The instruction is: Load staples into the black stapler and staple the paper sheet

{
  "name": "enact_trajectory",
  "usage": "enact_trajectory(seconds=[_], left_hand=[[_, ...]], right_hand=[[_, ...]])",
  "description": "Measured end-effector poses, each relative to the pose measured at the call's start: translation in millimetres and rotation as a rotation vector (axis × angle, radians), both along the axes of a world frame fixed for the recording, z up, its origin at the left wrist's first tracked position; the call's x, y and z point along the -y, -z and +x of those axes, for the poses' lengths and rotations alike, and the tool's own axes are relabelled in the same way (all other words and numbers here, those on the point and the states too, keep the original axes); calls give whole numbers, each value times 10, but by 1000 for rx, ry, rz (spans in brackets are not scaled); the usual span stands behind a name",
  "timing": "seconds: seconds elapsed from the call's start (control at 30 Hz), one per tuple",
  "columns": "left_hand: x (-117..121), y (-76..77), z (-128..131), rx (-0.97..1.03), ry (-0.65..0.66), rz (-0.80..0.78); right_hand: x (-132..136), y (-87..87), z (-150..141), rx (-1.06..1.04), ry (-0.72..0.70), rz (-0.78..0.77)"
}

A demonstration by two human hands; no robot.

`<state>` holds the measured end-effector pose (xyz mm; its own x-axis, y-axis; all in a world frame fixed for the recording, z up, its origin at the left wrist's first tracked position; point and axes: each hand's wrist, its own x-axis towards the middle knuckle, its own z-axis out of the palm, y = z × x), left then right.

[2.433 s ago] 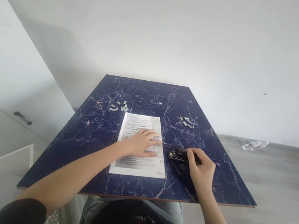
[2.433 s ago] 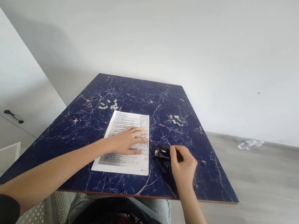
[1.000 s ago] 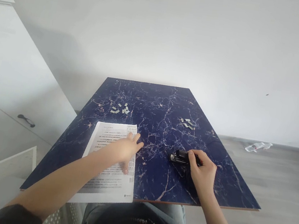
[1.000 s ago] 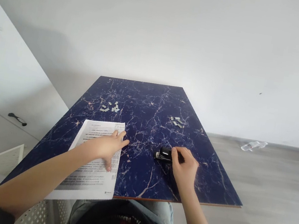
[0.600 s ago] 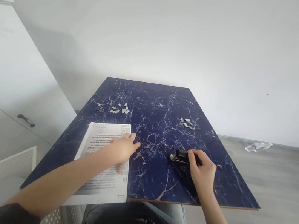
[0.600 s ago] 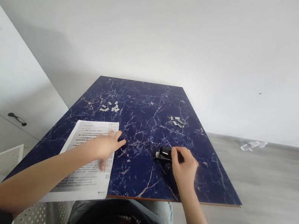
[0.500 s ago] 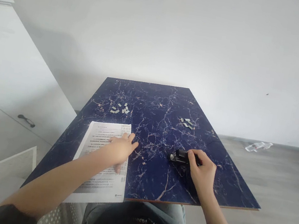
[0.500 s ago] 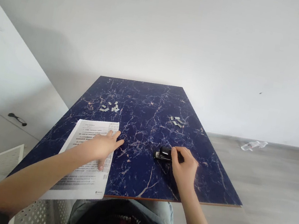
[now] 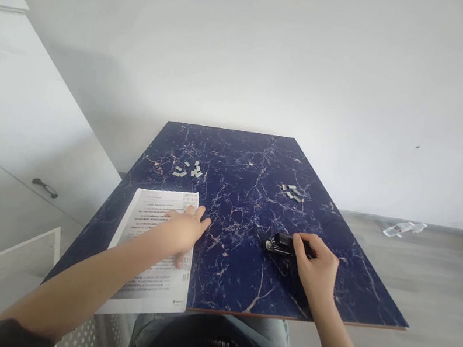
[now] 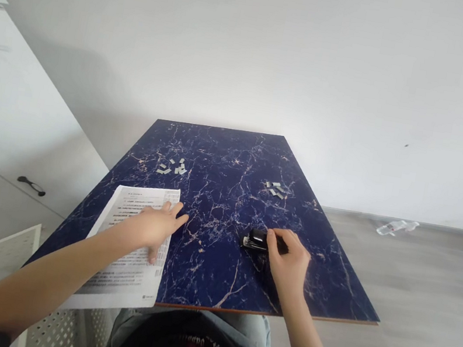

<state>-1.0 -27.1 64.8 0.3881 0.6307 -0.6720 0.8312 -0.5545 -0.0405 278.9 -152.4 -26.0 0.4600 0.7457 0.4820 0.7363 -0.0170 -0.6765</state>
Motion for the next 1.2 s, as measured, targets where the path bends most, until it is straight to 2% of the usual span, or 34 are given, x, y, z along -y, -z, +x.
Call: enact_trajectory(seconds=[0.1,0.17,0.23,0.27,0.33,0.37,0.43,0.5,0.6,0.67,0.77,0.83,0.9,1.03,1.1,1.2], left_hand=[[90,-74,18,240,81,58],[119,-76,82,562,160,82],[60,-2,190,944,185,18],[-12,69,250,1126,148,-43],[-222,269,355,1424,-63,-67],[-344,387,392,1533,-182,-77],[-571,621,430,1687,-360,-203],[-726,802,427,1768,-441,-322],[-809,920,396,1879,-483,-430],[-807,924,382,1943,-494,-488],[-790,893,376,1995,-525,-562],[-775,868,376,1992,-544,-615],[-750,842,375,1959,-539,-679],[-702,825,372,1866,-485,-764],[-702,853,374,1856,-490,-718],[-739,922,379,1873,-535,-550]], right_hand=[[-8,-2,11,41,34,-26],[-23,-6,15,47,4,-57],[-41,-8,14,16,-54,-76],[-47,-7,15,-6,-76,-80],[-47,-5,26,-34,-70,-82],[-40,-5,41,-42,-56,-84],[-9,-12,101,-55,-62,-96],[34,-27,196,-56,-160,-141],[82,-41,344,24,-361,-261],[73,-35,389,85,-375,-316],[-34,-43,319,72,-281,-301],[-178,-98,201,-16,-249,-267],[-382,-198,55,-152,-274,-233],[-908,-392,-229,-344,-447,-178],[-1157,-408,-340,-424,-544,-186],[-1391,-327,-442,-589,-637,-169]])
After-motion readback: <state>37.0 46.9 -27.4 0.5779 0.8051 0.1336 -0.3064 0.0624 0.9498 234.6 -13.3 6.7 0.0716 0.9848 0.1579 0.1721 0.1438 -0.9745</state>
